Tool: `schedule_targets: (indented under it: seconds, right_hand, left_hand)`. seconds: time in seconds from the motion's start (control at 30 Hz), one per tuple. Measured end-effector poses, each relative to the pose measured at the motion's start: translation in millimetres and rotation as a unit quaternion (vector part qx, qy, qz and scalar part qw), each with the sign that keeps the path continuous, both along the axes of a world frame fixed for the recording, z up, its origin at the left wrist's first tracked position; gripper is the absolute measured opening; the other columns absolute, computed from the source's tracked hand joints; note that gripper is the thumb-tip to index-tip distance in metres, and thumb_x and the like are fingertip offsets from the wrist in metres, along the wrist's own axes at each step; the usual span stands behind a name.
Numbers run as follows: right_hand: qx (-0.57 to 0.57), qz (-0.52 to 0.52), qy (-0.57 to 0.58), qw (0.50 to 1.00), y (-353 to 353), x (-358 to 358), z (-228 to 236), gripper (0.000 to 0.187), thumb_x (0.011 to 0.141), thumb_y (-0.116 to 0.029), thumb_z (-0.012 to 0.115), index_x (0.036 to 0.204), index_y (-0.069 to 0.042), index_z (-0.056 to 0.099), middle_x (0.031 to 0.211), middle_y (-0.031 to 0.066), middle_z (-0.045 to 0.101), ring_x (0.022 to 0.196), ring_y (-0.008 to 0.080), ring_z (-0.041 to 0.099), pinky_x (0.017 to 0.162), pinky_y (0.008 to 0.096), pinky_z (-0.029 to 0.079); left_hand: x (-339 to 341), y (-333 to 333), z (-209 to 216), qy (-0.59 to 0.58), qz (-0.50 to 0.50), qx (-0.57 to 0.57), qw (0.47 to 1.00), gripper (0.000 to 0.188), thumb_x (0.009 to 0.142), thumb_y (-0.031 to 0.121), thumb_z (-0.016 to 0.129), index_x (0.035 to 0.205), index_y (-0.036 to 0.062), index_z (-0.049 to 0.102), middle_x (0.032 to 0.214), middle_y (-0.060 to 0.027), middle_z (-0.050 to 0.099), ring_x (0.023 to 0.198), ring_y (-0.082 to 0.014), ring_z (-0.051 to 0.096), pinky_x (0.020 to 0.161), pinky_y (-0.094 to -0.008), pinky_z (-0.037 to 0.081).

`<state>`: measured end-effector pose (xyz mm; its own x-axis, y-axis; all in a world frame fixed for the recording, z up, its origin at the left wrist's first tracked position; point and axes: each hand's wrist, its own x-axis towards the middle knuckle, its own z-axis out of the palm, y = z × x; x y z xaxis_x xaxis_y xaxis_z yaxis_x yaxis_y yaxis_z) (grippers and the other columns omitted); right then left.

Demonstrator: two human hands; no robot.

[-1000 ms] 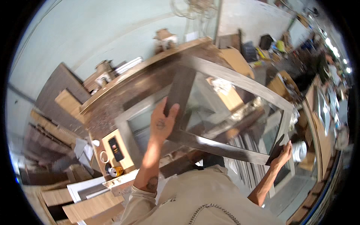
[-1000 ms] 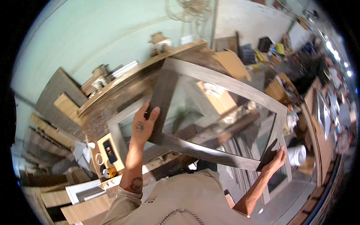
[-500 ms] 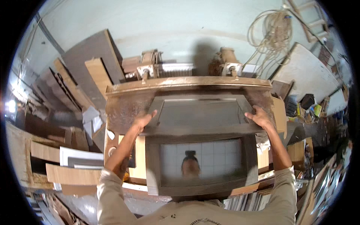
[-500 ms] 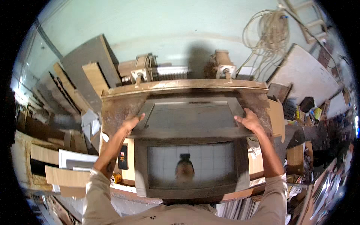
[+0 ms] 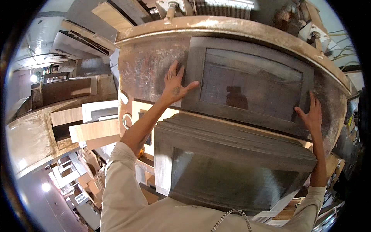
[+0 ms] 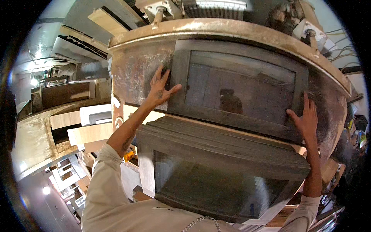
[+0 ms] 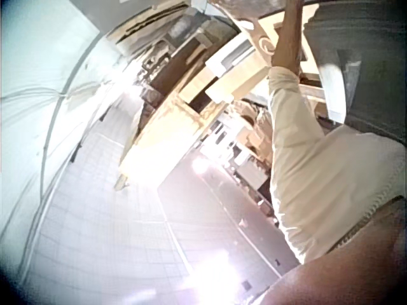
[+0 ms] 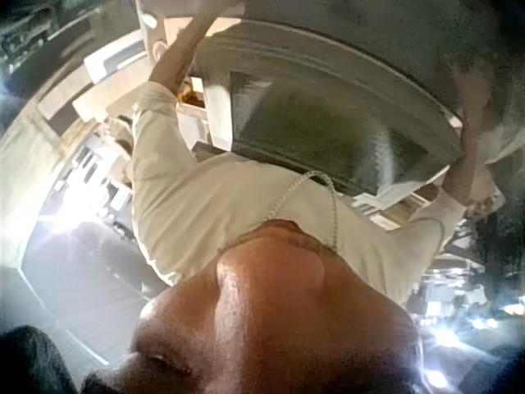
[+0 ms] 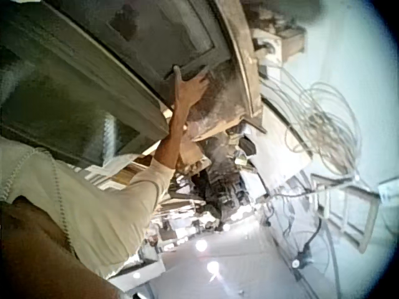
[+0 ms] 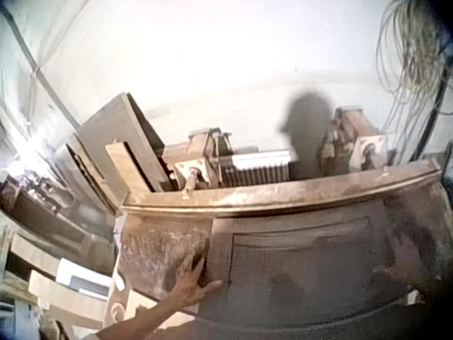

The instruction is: The person wipes the wooden frames of glass panels with a cloth, turns them over, and stacks them into a pile on the floor of a workshop.

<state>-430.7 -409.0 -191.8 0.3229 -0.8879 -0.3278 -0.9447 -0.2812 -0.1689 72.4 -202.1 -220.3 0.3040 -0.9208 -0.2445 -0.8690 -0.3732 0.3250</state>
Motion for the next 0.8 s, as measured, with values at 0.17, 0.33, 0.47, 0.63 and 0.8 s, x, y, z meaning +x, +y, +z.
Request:
schedule_targets:
  seconds: [0.17, 0.33, 0.47, 0.63, 0.8]
  right_hand:
    - [-0.129, 0.061, -0.140, 0.980, 3, -9, -56, 0.088, 0.079, -0.061, 0.059, 0.147, -0.021, 0.021, 0.153, 0.0147, 0.013, 0.139, 0.0385, 0.015, 0.111, 0.0557, 0.015]
    - [-0.107, 0.031, -0.181, 0.977, 19, -8, -56, 0.083, 0.080, -0.060, 0.057, 0.147, -0.022, 0.024, 0.153, 0.0123, 0.014, 0.139, 0.0394, 0.013, 0.111, 0.0565, 0.012]
    - [-0.104, -0.003, -0.186, 0.977, 22, -9, -56, 0.081, 0.080, -0.056, 0.059, 0.145, -0.021, 0.027, 0.152, 0.0128, 0.018, 0.139, 0.0400, 0.013, 0.112, 0.0553, 0.013]
    - [-0.162, 0.037, -0.155, 0.974, 21, -31, -70, 0.081, 0.081, -0.052, 0.060, 0.144, -0.014, 0.029, 0.149, 0.0182, 0.024, 0.137, 0.0398, 0.019, 0.112, 0.0530, 0.014]
    - [-0.157, 0.090, -0.101, 0.978, 16, -8, -58, 0.080, 0.084, -0.054, 0.055, 0.145, -0.010, 0.026, 0.149, 0.0240, 0.017, 0.138, 0.0383, 0.018, 0.111, 0.0525, 0.007]
  left_hand:
    - [-3, 3, -31, -0.040, -0.094, -0.070, 0.992, 0.117, 0.071, 0.073, 0.057, 0.143, -0.0064, 0.010, 0.151, -0.0216, 0.006, 0.142, -0.0348, 0.001, 0.112, -0.0541, -0.002]
    - [4, 9, -30, -0.015, -0.106, -0.089, 0.990, 0.118, 0.071, 0.069, 0.061, 0.144, -0.0007, -0.001, 0.151, -0.0193, 0.004, 0.142, -0.0343, 0.002, 0.113, -0.0523, -0.001]
    - [1, 10, -26, -0.011, -0.102, -0.099, 0.990, 0.116, 0.073, 0.065, 0.061, 0.145, 0.0018, -0.005, 0.152, -0.0186, 0.004, 0.142, -0.0337, 0.002, 0.114, -0.0508, -0.001]
    - [-1, 5, -37, -0.056, -0.118, -0.103, 0.986, 0.115, 0.073, 0.065, 0.060, 0.146, 0.0030, -0.004, 0.153, -0.0182, 0.005, 0.142, -0.0331, 0.001, 0.114, -0.0496, -0.001]
    - [3, 20, -41, -0.049, -0.097, -0.147, 0.983, 0.104, 0.076, 0.062, 0.059, 0.146, 0.0036, 0.010, 0.151, -0.0190, 0.015, 0.140, -0.0365, 0.013, 0.112, -0.0514, 0.004]
